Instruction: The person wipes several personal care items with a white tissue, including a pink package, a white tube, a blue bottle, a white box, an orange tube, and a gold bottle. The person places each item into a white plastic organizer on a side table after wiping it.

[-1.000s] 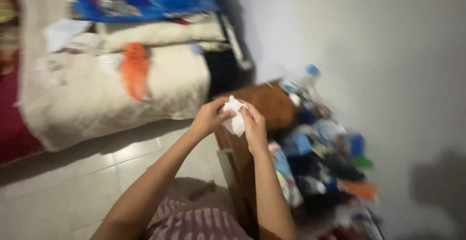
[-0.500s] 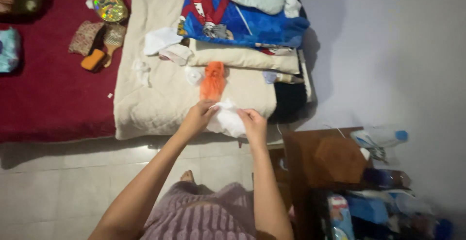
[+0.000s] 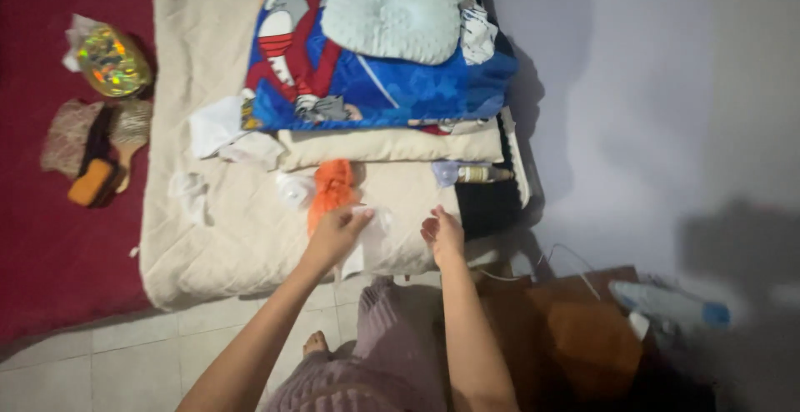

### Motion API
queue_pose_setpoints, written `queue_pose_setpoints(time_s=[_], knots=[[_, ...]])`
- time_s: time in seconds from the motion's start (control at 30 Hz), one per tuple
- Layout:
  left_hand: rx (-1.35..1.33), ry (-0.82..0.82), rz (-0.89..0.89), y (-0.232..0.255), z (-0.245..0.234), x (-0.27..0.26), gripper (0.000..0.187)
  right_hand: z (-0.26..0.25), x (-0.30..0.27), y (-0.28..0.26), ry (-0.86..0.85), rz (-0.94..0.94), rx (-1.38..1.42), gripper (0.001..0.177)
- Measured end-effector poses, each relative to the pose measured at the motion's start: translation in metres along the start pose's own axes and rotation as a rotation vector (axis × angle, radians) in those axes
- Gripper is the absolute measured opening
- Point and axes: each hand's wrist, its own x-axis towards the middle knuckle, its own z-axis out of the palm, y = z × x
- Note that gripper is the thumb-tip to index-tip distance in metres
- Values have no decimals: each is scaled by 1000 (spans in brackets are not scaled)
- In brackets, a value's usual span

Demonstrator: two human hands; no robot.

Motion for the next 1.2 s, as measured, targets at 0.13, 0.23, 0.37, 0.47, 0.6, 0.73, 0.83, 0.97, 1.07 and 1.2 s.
queue_pose_setpoints(time_s=[0.13, 0.23, 0.37, 0.47, 0.6, 0.73, 0.83, 0.97, 1.07, 1.2], knots=[[132, 14, -50, 8, 15, 60, 39, -34, 129, -3, 55, 99, 50, 29], [60, -17, 30, 1, 28, 94, 41, -31, 174, -21, 206, 145, -166, 24], [25, 18, 21, 22, 46, 111, 38, -36, 212, -32, 358, 278, -121, 50], [55, -18, 31, 54, 51, 124, 40, -32, 223, -47, 334, 326, -20, 38], [141, -99, -21, 96, 61, 132, 41, -93, 282, -2, 191, 331, 58, 30], [71, -111, 202, 83, 72, 154, 29, -41, 163, -84, 258, 23, -22, 43], [-66, -130, -28, 103, 74, 157, 32, -1, 69, -154, 127, -75, -146, 65], [-165, -163, 191, 78, 84, 163, 26, 26, -29, -200, -228, -223, -132, 68], [-97, -133, 557, 110, 73, 146, 27, 44, -78, -221, -472, -343, -53, 82], [-76, -243, 530, 182, 27, 93, 29, 88, -154, -249, -700, -466, -43, 98]])
